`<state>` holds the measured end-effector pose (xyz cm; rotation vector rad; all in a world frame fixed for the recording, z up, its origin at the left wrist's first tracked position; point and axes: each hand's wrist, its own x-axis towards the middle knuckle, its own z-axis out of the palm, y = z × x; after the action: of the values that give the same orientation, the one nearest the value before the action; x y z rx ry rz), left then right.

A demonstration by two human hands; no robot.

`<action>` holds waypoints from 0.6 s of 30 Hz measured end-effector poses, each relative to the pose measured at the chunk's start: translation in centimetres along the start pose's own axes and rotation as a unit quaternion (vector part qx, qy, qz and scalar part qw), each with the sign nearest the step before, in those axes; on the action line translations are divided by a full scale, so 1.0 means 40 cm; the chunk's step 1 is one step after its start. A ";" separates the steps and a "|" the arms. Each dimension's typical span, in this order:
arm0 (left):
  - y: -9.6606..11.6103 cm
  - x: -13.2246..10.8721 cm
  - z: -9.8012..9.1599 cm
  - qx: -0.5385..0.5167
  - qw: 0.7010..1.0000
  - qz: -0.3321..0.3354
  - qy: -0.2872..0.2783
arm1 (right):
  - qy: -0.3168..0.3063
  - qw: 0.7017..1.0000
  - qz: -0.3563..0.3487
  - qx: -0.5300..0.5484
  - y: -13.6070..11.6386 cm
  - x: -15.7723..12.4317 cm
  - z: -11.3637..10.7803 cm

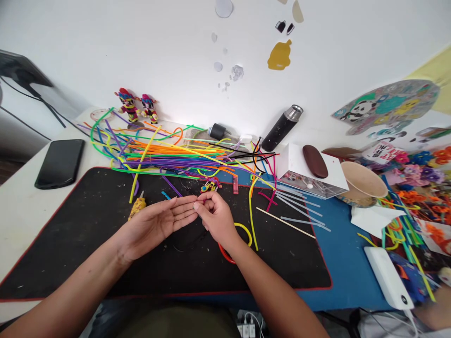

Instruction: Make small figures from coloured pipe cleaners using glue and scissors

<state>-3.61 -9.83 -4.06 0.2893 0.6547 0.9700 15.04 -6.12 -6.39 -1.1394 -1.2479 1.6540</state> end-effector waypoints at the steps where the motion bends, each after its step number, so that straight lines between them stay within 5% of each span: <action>1: 0.001 0.000 0.000 -0.001 1.000 0.000 0.002 | 0.000 1.000 0.000 0.000 0.000 0.000 0.001; 18: 0.012 -0.012 -0.001 -0.020 1.000 0.001 0.005 | -0.001 1.000 0.000 0.019 -0.018 -0.001 0.005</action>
<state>-4.13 -9.99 -3.65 0.2500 0.6442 0.9851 14.91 -6.04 -5.65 -1.1156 -1.2138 1.6731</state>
